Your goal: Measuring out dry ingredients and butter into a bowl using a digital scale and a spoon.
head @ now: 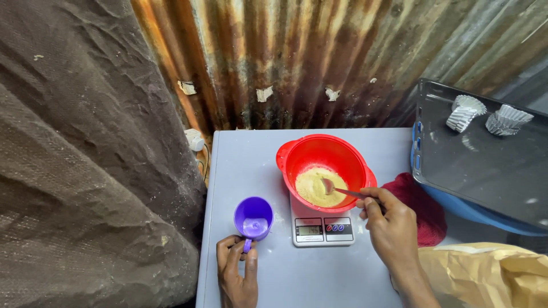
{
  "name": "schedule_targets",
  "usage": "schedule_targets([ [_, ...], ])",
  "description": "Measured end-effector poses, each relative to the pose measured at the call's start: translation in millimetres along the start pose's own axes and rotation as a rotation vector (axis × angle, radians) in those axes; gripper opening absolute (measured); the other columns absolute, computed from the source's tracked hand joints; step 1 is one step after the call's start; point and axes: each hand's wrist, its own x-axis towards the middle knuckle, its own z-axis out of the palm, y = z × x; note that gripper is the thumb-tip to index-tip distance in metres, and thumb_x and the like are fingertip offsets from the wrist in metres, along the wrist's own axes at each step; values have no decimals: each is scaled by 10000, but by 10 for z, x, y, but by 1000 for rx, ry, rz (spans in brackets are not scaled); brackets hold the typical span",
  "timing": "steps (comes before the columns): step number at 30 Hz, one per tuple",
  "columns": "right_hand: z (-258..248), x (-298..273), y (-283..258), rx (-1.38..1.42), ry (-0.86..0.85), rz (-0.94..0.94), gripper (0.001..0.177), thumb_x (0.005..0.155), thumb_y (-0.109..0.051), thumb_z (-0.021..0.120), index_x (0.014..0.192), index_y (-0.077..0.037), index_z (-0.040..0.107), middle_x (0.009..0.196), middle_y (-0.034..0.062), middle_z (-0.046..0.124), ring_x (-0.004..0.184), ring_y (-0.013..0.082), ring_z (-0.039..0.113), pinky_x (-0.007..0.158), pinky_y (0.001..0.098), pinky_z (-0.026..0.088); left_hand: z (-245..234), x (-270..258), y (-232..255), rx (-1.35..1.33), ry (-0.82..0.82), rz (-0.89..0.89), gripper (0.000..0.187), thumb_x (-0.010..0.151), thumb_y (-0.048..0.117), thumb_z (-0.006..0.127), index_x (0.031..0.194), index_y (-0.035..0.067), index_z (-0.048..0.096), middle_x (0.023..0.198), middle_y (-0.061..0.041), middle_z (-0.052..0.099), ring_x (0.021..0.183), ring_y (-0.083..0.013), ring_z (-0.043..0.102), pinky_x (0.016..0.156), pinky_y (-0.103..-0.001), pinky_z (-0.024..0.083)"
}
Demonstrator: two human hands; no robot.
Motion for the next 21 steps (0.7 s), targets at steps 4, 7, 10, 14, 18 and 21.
schedule_targets([
  [4,101,87,131,312,-29,120,285,1080,11,580,1223,50,823,931,174,843,730,218,722,604,349,578,-16,15,-1,-13,-19,-22,330,1074,370,647,1190,128,839,1251,-60,686,1068,-208,732,821,-372,620],
  [7,116,104,187,488,-26,156,268,1089,55,572,1249,121,776,937,250,808,716,270,696,572,367,548,-39,10,-2,-15,-29,-53,335,1069,372,640,1197,141,846,1269,-52,680,1089,-205,733,838,-376,619],
  [10,87,112,235,605,-27,204,268,1088,70,577,1276,152,749,956,294,792,737,307,697,575,382,543,-34,22,-12,-14,-28,-59,310,1063,340,643,1191,148,851,1273,-53,678,1097,-206,728,844,-378,614],
  [14,-12,94,274,739,-46,217,267,1068,86,614,1293,174,727,992,339,785,767,342,704,606,401,556,-38,7,-33,-10,-33,-50,331,1072,375,639,1207,155,847,1268,-47,672,1100,-205,720,842,-379,605],
  [18,-74,41,282,812,-33,195,262,1076,99,598,1295,169,725,1011,348,787,792,346,715,645,385,562,-19,3,-92,12,-29,-44,318,1066,352,641,1205,154,847,1261,-44,673,1116,-205,715,825,-378,606],
  [21,-124,-7,248,844,-32,154,267,1091,103,562,1302,175,710,1006,352,778,798,356,717,643,386,565,-20,-3,-114,13,-29,-22,357,1072,406,635,1212,146,837,1273,-61,673,1111,-211,719,824,-376,610],
])
